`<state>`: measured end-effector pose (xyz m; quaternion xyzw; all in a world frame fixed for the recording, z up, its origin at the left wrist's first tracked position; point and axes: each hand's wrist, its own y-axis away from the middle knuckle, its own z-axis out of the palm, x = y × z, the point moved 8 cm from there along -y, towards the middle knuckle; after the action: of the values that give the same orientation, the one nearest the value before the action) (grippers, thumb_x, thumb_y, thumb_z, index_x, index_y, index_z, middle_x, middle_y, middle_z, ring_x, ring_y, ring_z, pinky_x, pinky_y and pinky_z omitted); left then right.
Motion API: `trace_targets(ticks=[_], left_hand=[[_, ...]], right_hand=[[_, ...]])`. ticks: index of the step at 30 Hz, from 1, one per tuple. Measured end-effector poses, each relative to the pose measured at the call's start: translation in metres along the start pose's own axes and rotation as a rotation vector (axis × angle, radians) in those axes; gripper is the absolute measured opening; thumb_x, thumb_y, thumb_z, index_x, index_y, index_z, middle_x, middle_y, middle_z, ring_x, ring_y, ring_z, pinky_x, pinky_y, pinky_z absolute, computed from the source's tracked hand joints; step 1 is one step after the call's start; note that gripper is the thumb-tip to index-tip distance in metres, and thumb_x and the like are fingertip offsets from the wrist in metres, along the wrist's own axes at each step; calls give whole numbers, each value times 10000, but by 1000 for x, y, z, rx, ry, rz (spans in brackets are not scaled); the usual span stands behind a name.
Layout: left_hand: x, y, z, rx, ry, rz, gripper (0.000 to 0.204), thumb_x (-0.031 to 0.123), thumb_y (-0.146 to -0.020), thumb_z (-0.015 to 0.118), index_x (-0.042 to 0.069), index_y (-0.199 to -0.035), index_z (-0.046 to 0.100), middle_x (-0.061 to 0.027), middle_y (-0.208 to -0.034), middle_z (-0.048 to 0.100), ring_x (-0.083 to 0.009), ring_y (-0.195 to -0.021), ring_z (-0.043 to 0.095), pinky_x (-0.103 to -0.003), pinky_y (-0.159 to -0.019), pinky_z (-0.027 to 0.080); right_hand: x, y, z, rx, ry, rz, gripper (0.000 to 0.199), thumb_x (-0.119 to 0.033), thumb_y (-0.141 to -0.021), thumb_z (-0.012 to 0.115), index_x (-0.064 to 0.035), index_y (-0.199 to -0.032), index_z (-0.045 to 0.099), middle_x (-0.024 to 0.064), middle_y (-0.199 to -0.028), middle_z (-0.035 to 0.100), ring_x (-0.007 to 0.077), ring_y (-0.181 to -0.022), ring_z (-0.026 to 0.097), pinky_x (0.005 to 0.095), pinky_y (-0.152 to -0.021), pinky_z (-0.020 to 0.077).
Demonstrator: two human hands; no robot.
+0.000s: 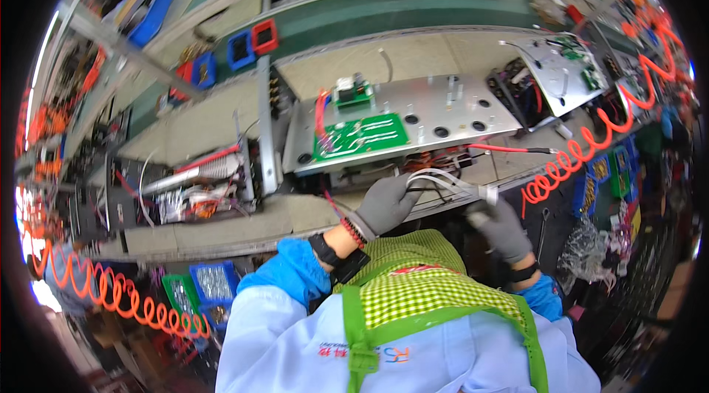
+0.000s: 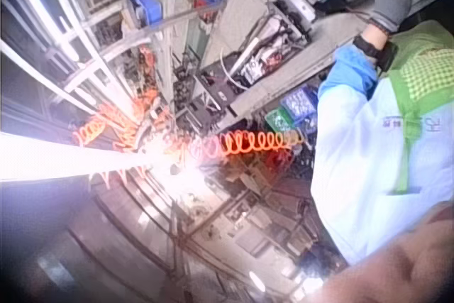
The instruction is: Assembling and wiring electrical components onto a metal base plate at an industrial workstation.
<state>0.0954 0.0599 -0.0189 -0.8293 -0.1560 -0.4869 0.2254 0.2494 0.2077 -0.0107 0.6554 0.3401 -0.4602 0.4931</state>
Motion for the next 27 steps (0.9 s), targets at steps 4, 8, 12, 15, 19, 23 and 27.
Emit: trace_targets(ticks=[4, 8, 12, 15, 19, 23, 27], left_hand=[[-17, -5, 33, -163, -43, -270, 217, 246, -916, 557, 68, -1020, 623, -219, -774, 634, -430, -714, 614, -508, -640, 478], [-15, 0, 41, -314, -402, -235, 183, 229, -901, 572, 48, -919, 592, -214, -772, 628, -422, -743, 616, -507, -636, 479], [-14, 10, 41, -421, -385, -106, 165, 258, -908, 573, 104, -963, 586, -180, -736, 624, -398, -710, 624, -496, -596, 484], [-31, 14, 43, -554, -476, -189, 176, 286, -918, 569, 126, -990, 581, -179, -738, 632, -389, -705, 630, -487, -612, 499], [-19, 4, 61, -586, -390, -24, 217, 318, -928, 552, 120, -1013, 576, -177, -786, 651, -380, -740, 647, -469, -644, 514], [-17, 7, 52, -732, -478, -277, 318, 251, -891, 558, 64, -1148, 544, -167, -969, 668, -362, -868, 657, -454, -729, 533], [31, -18, -17, -561, -490, -73, 489, 215, -879, 563, 65, -1338, 486, -200, -1075, 645, -387, -870, 650, -464, -777, 529]], right_hand=[[-42, -21, 53, 95, 79, -379, 665, -186, -882, 668, 3, -1440, 361, 123, -1132, 606, 152, -846, 584, 281, -741, 504], [-42, -38, 61, 42, -186, -310, 440, -179, -972, 540, 35, -1347, 457, 75, -893, 610, 121, -790, 569, 265, -715, 478], [-26, -40, 54, 36, -327, -193, 397, -174, -1010, 476, 29, -1351, 462, 52, -848, 590, 103, -793, 559, 258, -717, 464], [-47, -36, 60, 23, -414, -409, 421, -179, -1028, 427, 21, -1398, 425, 43, -874, 592, 118, -854, 592, 261, -774, 479], [-62, -35, 57, 101, -175, -479, 359, -241, -1027, 464, -3, -1275, 565, 45, -924, 628, 119, -877, 613, 258, -779, 493], [-19, -53, 48, -38, -397, -98, 335, -309, -1022, 472, -18, -1103, 615, -1, -800, 575, 67, -677, 553, 217, -628, 476], [43, -96, 42, 68, -325, 154, 295, -302, -996, 500, -45, -1035, 638, -21, -717, 492, 61, -564, 471, 218, -513, 434]])
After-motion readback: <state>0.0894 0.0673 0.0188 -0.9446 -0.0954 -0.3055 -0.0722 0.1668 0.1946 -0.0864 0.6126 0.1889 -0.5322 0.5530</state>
